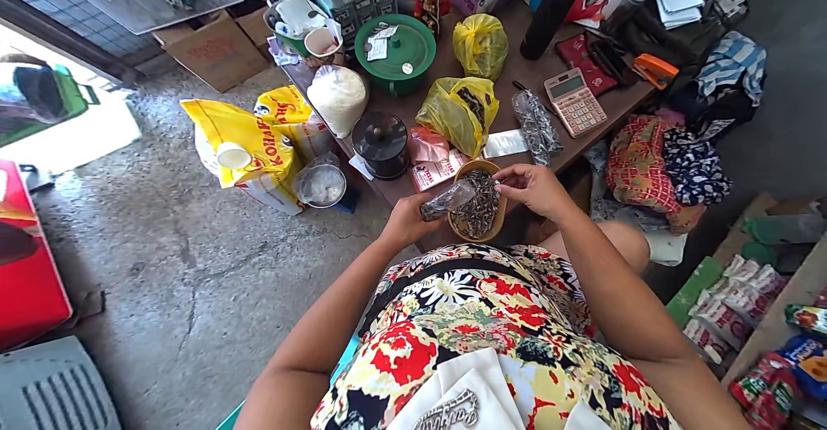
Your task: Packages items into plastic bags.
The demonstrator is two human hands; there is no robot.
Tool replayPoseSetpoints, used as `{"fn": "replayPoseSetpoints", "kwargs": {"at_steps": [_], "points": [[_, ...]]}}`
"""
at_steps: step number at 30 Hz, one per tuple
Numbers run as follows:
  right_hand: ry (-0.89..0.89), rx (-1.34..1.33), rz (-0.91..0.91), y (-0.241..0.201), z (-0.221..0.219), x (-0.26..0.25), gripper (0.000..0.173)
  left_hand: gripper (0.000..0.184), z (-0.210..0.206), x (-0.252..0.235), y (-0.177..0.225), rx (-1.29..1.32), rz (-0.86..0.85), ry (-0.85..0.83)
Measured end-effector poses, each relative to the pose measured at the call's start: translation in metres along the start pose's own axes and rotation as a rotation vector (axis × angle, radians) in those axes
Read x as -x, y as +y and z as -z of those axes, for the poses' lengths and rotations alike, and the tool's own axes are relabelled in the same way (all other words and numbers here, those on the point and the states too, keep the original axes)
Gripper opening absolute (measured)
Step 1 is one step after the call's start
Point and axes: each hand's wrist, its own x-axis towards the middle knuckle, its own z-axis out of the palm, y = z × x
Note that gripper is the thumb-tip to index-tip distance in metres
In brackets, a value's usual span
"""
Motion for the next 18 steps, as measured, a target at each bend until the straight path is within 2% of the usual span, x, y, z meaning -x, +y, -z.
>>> {"fn": "replayPoseSetpoints", "kwargs": {"at_steps": [3,7,12,18], "points": [[0.036,-0.098,0.135,-0.015,0.005,0.010,0.025,0.027,-0.004,-0.006,0.002,-0.002,-0.018,-0.007],[-0.001,-0.137,0.261,-0.030,0.009,0.015,0.027,0.027,-0.007,-0.011,0.006,-0.020,-0.059,-0.011],[0.085,0.121,0.461,-0.036,0.004,0.016,0.025,0.026,-0.009,-0.013,0.010,-0.020,-0.089,-0.018],[0.028,0.228,0.546,-0.040,-0.002,0.017,0.029,0.025,-0.011,-0.015,0.014,-0.002,-0.094,-0.020]]}}
